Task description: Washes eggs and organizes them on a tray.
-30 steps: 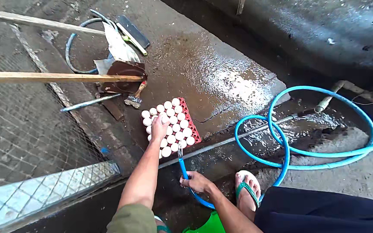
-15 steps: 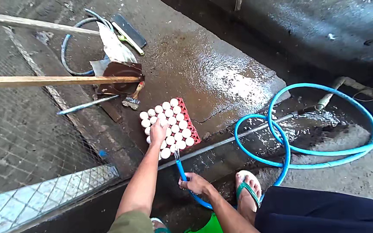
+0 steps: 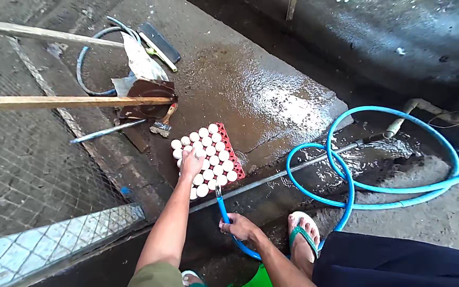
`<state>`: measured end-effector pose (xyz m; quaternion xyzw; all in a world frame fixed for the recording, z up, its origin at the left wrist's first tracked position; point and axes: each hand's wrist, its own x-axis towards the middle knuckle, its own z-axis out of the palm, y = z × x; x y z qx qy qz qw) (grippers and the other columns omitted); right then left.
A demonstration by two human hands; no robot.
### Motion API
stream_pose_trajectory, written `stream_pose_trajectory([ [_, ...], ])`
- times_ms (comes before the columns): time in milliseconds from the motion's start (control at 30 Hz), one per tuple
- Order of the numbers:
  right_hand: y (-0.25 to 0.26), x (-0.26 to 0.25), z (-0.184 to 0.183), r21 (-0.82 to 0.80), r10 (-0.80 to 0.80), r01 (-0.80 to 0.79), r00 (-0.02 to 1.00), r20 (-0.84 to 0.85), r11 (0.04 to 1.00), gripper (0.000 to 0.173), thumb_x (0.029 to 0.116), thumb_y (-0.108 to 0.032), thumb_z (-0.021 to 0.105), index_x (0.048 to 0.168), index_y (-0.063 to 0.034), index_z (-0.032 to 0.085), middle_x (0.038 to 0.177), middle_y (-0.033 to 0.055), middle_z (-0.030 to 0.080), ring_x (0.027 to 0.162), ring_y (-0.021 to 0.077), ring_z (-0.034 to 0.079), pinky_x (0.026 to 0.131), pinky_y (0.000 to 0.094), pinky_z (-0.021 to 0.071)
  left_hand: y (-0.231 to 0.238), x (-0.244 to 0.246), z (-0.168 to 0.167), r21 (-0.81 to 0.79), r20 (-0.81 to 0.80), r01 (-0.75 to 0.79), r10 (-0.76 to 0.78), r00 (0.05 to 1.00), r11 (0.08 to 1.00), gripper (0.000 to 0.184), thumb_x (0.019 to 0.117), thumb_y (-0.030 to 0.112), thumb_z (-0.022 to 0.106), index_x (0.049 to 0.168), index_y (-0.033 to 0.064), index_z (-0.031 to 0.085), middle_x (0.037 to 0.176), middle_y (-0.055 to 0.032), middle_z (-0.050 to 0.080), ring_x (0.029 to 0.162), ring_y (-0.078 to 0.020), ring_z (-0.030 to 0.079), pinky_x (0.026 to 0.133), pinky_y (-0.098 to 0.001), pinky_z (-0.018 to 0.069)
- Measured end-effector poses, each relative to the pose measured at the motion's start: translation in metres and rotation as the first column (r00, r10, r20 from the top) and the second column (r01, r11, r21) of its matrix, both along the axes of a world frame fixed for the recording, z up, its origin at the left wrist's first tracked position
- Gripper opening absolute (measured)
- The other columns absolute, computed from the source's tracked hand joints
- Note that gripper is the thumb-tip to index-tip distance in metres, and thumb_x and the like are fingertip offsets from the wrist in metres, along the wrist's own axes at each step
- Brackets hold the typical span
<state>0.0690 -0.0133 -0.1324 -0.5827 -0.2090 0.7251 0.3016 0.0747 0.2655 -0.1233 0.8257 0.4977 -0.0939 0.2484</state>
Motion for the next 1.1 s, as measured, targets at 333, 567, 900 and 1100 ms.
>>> stream_pose_trajectory([
  [333,-0.001,0.0,0.002,-0.01,-0.021,0.021,1.0,-0.004,1.0,0.029,0.1069,-0.031,0.054,0.125,-0.0103,0.063,0.107,0.007,0.066,0.084,0.0138,0.059,0.076,0.0355,0.0486,-0.02,0.009,-0.001,0.233,-0.025,0.144,-0.142,0.99,0.962,0.05,0.0913,0.038,0.073,0.131,0.0075,0.066,0.143,-0.0214,0.052,0.136,-0.0425,0.044,0.109,-0.0622,0.0355],
  [567,-0.003,0.001,0.002,-0.008,-0.031,0.031,0.999,-0.007,0.999,0.03,0.1067,-0.031,0.055,0.126,-0.0101,0.063,0.11,0.0082,0.068,0.09,0.0158,0.062,0.081,0.0383,0.0504,-0.049,0.028,-0.006,0.135,-0.274,0.261,-0.217,0.937,0.956,0.057,0.0891,0.048,0.074,0.124,0.0038,0.069,0.144,-0.0248,0.048,0.139,-0.0428,0.039,0.109,-0.0674,0.0291],
  [900,-0.009,0.004,0.004,0.008,-0.074,0.074,0.997,-0.007,0.997,0.028,0.1065,-0.029,0.056,0.125,-0.0093,0.063,0.108,0.0076,0.068,0.088,0.0148,0.062,0.08,0.0365,0.0506,-0.056,0.048,-0.006,0.09,-0.332,0.148,-0.111,0.937,0.985,0.046,0.0903,0.036,0.074,0.118,0.0001,0.07,0.148,-0.0229,0.044,0.143,-0.0411,0.034,0.112,-0.0678,0.0253],
  [1100,-0.013,0.006,0.008,0.024,-0.078,0.078,0.997,0.005,0.997,0.028,0.1068,-0.028,0.055,0.125,-0.0091,0.063,0.11,0.0076,0.067,0.088,0.0145,0.061,0.079,0.036,0.0499,-0.053,0.025,-0.003,0.114,-0.164,0.118,-0.098,0.982,0.986,0.059,0.0862,0.047,0.076,0.126,0.0038,0.068,0.149,-0.0225,0.044,0.144,-0.0417,0.032,0.112,-0.0668,0.025],
])
